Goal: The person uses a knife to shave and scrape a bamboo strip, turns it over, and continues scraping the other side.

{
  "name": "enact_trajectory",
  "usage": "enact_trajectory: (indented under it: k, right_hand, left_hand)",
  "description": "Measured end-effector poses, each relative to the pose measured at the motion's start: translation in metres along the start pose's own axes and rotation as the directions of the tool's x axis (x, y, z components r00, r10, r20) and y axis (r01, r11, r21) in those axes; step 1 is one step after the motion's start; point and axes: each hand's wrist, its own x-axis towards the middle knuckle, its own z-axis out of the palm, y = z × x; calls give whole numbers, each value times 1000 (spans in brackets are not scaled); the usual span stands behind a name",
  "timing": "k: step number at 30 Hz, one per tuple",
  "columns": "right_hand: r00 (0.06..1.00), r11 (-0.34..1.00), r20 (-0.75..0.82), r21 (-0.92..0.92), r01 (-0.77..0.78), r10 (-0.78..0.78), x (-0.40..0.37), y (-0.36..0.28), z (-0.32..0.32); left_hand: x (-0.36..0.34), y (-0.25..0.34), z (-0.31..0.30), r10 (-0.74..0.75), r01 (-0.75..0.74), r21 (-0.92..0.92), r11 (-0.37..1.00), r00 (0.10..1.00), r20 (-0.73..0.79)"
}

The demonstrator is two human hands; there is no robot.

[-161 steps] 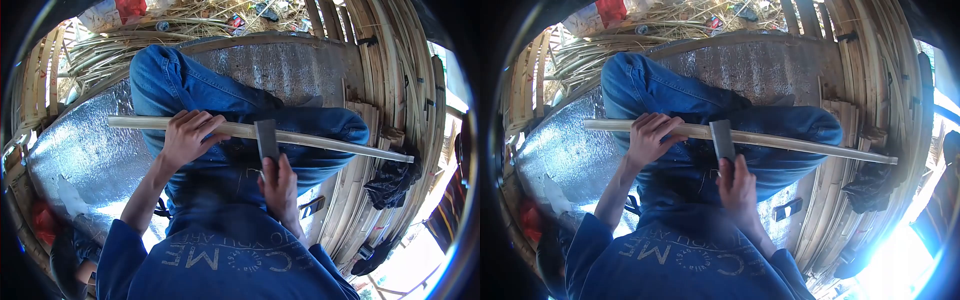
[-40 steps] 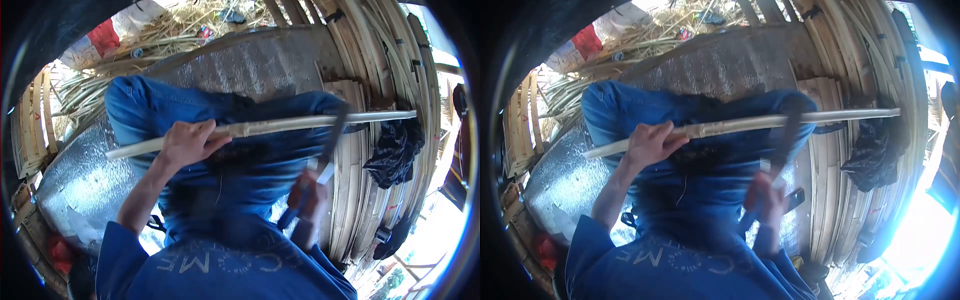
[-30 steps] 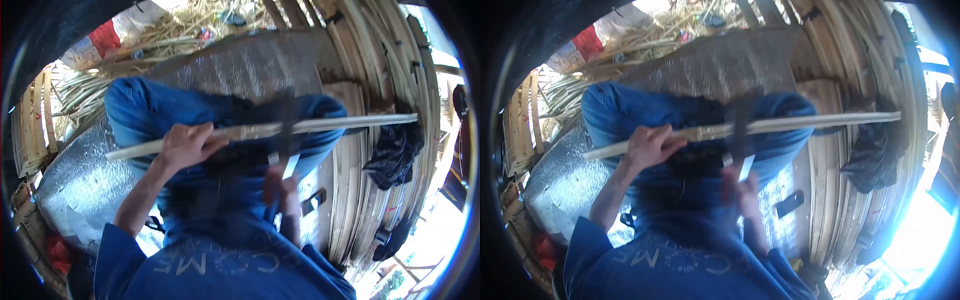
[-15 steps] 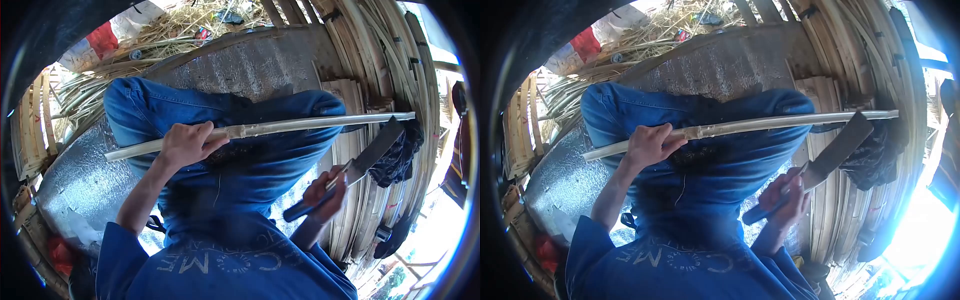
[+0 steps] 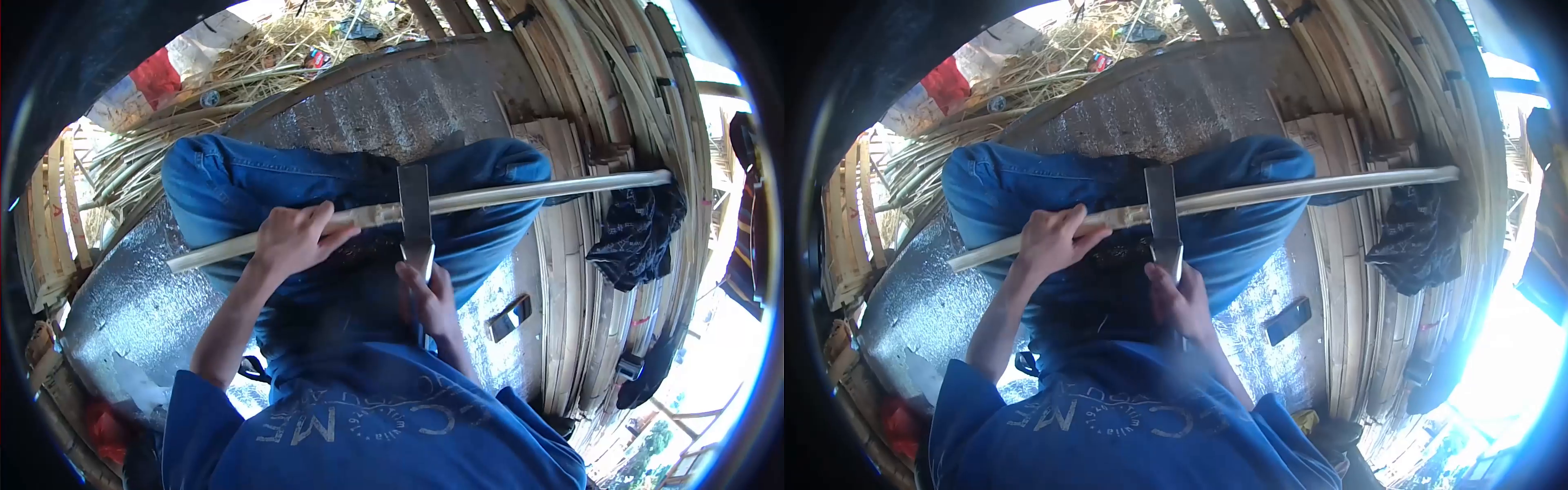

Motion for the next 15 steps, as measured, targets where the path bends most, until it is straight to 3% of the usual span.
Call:
enact_trajectory:
  k: [2, 4, 6, 10, 12, 13, 14, 15]
  right_hand:
    - [994, 974, -109, 225, 36, -12, -17, -8, -24]
    - [942, 816, -331, 526, 239, -63, -48, -23, -48]
    - [963, 867, -266, 470, 166, -41, -36, -14, -34]
    - [994, 982, -31, 158, -101, 107, -2, 10, 3]
    - [998, 986, -48, 163, -38, 47, -12, 0, -16]
    - [990, 957, -129, 273, 94, -60, -24, -8, -26]
    - [952, 948, -305, 298, 112, -17, -41, -22, -36]
    - [968, 750, -236, 626, 214, -79, -50, -2, -65]
  left_hand:
    - [4, -2, 0, -32, 32, 1, 999, 999, 7]
    - [3, 2, 0, -59, 58, 28, 998, 997, 44]
    - [4, 1, 0, -89, 91, -20, 996, 992, 89]
    - [-1, -1, 7, -6, 7, 48, 999, 1000, -24]
    - [7, -8, 6, 23, -15, 87, 996, 996, -85]
    - [9, -7, 3, 26, -21, 75, 997, 998, -64]
    - [2, -1, 3, 26, -25, 49, 998, 999, -27]
    - [3, 0, 3, 21, -20, 37, 999, 1000, -10]
